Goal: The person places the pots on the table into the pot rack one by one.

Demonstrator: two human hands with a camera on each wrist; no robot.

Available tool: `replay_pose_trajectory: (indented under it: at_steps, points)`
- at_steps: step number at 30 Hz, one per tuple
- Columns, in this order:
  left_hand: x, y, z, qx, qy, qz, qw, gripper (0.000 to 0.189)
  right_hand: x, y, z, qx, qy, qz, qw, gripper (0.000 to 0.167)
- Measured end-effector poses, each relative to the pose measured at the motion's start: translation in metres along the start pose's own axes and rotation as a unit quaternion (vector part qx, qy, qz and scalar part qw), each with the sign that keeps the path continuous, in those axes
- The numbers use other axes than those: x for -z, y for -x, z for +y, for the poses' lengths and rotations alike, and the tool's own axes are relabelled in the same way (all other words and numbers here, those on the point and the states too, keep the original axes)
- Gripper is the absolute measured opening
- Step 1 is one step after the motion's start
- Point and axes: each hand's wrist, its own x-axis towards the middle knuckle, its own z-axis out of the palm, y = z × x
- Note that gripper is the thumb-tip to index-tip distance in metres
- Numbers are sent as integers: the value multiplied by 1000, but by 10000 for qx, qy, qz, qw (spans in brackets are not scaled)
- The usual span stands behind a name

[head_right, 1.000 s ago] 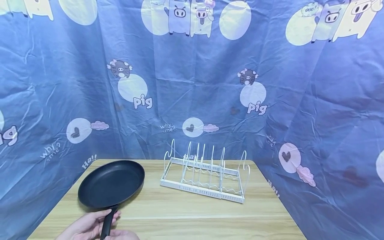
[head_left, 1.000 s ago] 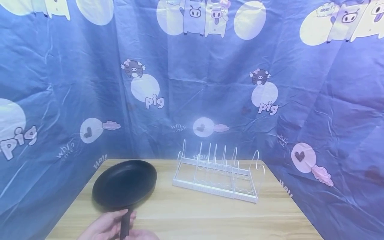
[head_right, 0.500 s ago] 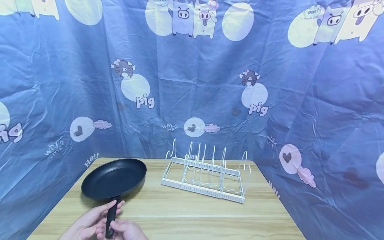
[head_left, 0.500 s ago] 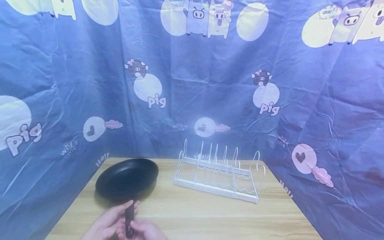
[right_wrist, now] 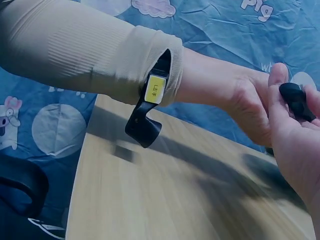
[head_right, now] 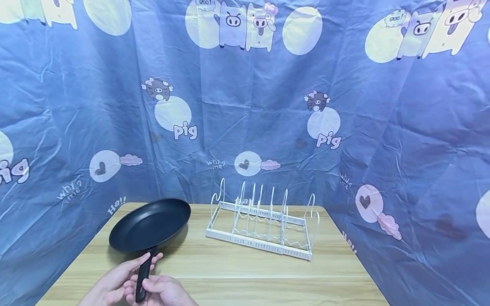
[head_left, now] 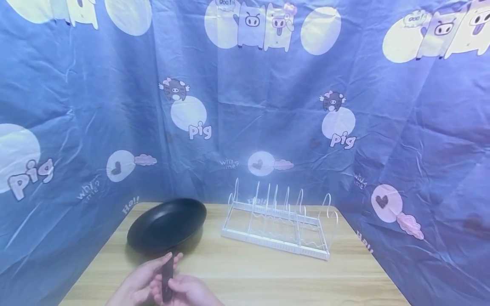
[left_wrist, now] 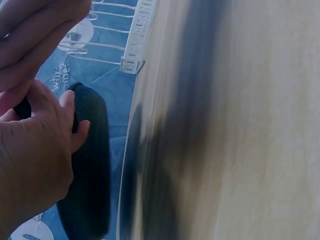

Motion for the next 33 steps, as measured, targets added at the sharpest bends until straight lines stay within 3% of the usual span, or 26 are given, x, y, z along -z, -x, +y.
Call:
replay_pose_trajectory:
  at_steps: [4,11,14,21,33]
  points:
    - [-8,0,-2,171,8,-406,9990,58,5,5,1,-59,134,-194,9997,31]
    - [-27,-2,0,-393,-139,-441,9982,50,5,14,-6,293,442,-701,9961,37]
    - [-34,-4,2,-481,-85,-540,9973,51,3,18,-10,431,603,-874,9934,39]
    - [-45,-9,5,-543,-381,-192,9976,48,-3,28,-22,334,685,-555,9955,28]
    - [-57,-24,2,-765,-838,-219,9933,44,-6,48,-34,370,1314,-519,9893,31]
